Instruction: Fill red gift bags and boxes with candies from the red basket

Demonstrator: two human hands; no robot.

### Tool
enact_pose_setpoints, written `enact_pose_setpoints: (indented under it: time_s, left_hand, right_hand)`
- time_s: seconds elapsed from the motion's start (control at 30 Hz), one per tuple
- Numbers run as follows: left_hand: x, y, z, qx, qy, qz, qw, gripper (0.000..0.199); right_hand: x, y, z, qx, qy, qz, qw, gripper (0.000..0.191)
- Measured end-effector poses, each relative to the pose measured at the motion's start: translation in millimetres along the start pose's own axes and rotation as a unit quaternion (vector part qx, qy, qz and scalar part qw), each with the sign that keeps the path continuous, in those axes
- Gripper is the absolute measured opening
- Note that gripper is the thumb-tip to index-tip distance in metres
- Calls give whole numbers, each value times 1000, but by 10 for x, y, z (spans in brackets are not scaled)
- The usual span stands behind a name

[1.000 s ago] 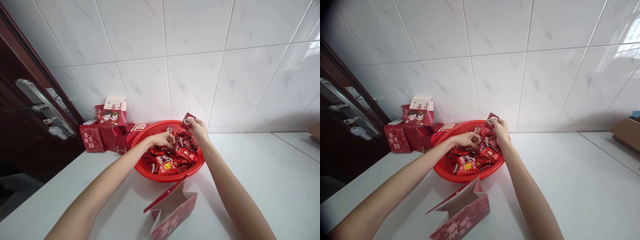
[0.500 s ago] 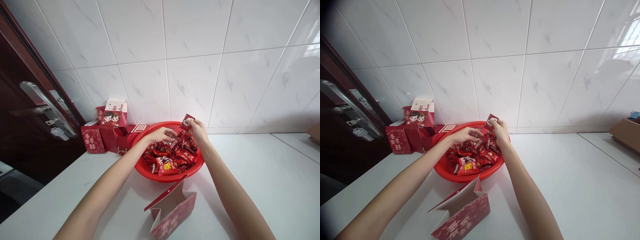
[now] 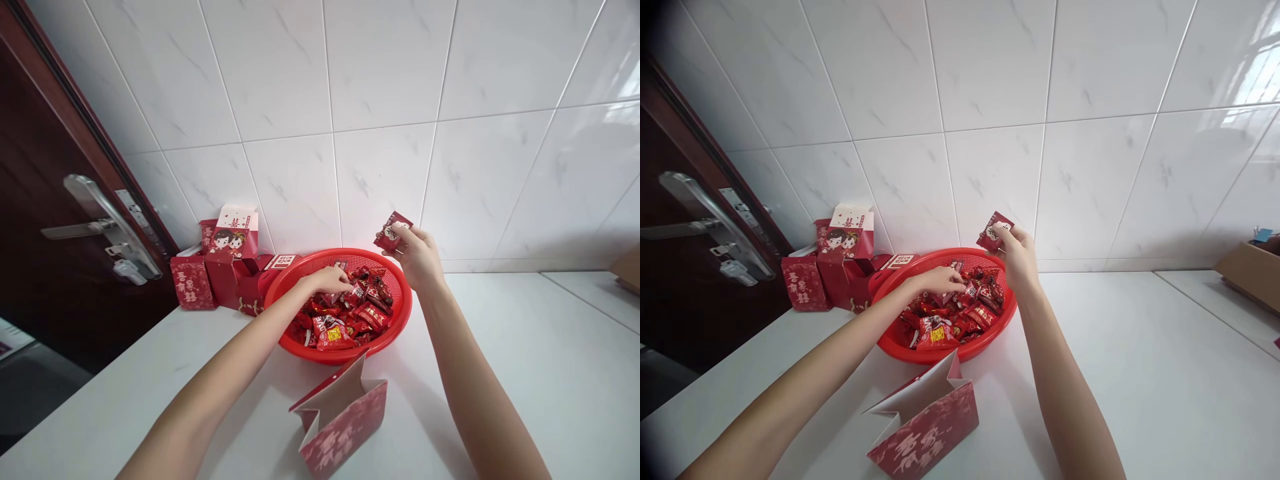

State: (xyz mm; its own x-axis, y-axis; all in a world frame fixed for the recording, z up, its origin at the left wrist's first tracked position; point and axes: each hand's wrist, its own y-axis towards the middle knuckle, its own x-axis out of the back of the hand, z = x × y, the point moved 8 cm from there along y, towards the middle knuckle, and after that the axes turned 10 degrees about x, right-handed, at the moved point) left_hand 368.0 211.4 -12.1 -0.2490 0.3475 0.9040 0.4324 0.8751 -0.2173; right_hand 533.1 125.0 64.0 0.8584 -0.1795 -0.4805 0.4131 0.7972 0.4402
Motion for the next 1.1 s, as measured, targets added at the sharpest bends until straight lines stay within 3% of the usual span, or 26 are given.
enact_pose_setpoints:
  time_s: [0.1, 0.17, 0.27, 0.37, 0.43, 0.53, 0.7, 0.8, 0.93, 1.0, 1.1]
  left_hand:
    - [-100, 62, -70, -1, 31, 0, 1000, 28]
    - [-102, 82, -83, -7, 26, -25, 999, 21]
    - [-31, 68, -66, -30, -14, -58, 998, 8]
    - [123, 31, -32, -59, -80, -103, 990, 14]
    - [263, -11, -24, -93, -188, -141, 967, 24]
    - [426, -91, -32, -151, -337, -185, 911, 31]
    - [652, -325, -92, -227, -334, -330, 853, 10]
    - [714, -447, -108, -248, -333, -376, 828, 4]
    - [715, -544, -180, -270, -343, -370, 820, 5]
    - [699, -519, -183, -265, -390, -334, 816, 12]
    - [623, -358, -90, -196, -503, -246, 805, 28]
  right_hand:
    - [-17, -11, 18, -5, -4, 0, 1000, 26]
    - [-26, -18, 14, -11, -11, 2, 1000, 27]
    - [-30, -15, 4, -15, -23, 8, 1000, 28]
    - [-18, 4, -20, -20, -36, 18, 999, 30]
    - [-11, 15, -53, -29, -46, 27, 998, 29]
    - [-17, 8, -155, -68, -54, 49, 995, 25]
    - [-51, -40, -356, -141, -33, 74, 987, 18]
    - [-89, -47, -427, -149, -8, 90, 985, 20]
    - [-125, -48, -487, -134, -14, 118, 984, 29]
    - [-115, -43, -482, -110, -48, 121, 985, 33]
    - [-131, -55, -438, -80, -77, 134, 985, 38]
